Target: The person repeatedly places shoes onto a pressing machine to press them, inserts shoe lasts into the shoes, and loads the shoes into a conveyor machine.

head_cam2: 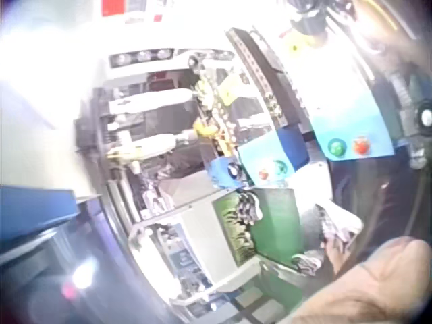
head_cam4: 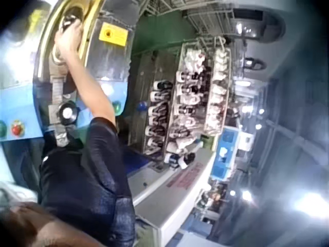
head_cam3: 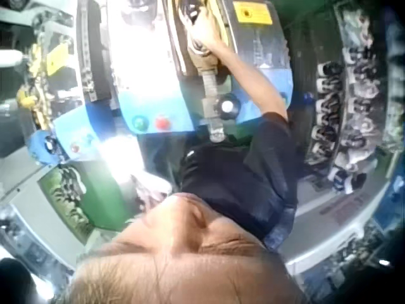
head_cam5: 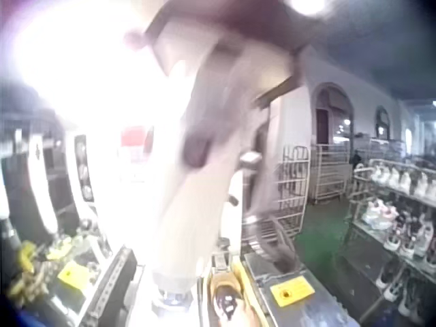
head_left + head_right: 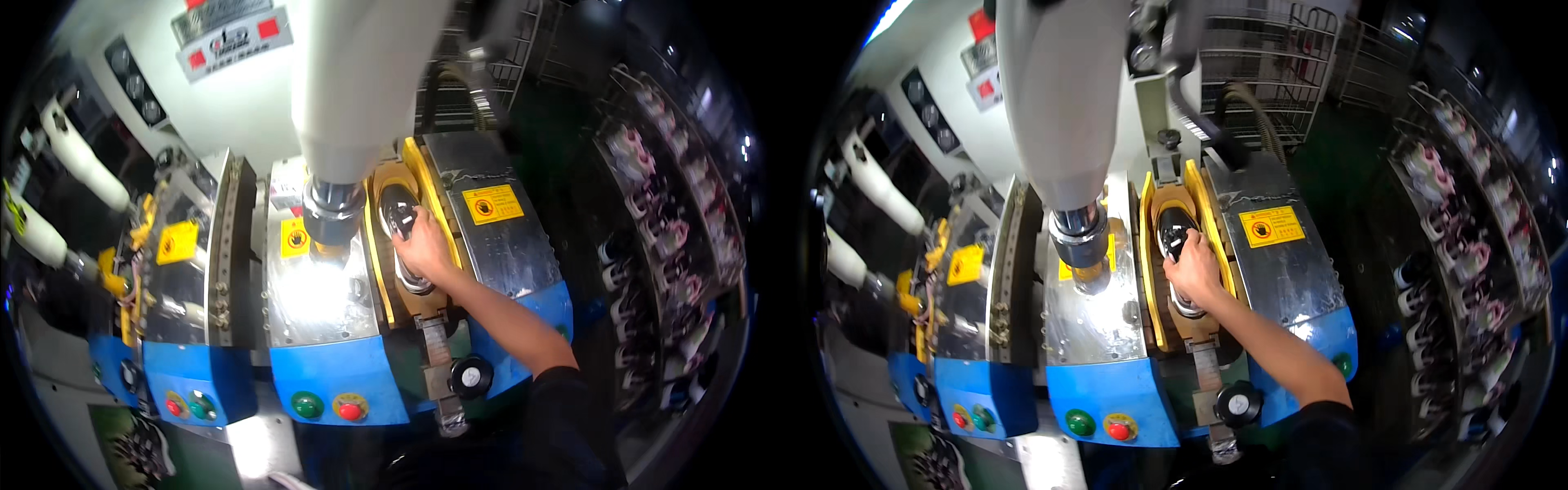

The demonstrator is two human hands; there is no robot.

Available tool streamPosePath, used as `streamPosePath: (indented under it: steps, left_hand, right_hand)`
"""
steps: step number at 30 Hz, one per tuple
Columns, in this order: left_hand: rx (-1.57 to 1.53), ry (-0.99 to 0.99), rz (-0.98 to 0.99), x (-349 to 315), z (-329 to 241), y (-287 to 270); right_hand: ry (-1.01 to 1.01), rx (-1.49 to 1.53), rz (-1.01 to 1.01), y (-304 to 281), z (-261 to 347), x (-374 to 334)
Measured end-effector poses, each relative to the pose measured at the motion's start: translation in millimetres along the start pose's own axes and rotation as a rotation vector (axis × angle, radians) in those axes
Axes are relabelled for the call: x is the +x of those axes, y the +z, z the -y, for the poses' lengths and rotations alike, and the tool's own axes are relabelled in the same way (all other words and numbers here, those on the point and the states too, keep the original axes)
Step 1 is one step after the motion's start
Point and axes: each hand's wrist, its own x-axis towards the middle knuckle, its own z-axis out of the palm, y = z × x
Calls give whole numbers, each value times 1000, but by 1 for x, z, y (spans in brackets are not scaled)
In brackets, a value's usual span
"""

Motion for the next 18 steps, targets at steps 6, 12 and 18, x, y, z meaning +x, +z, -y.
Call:
streamPosePath:
  steps: [6, 12, 18]
  left_hand:
    - [-45, -346, -95, -9, -47, 38]
    - [956, 611, 601, 66, 15, -52]
    - [-41, -237, 223, 37, -17, -20]
  right_hand:
    - [-30, -142, 92, -23, 0, -18]
    - [-367, -791, 45, -32, -44, -63]
    - [-335, -879, 265, -31, -40, -63]
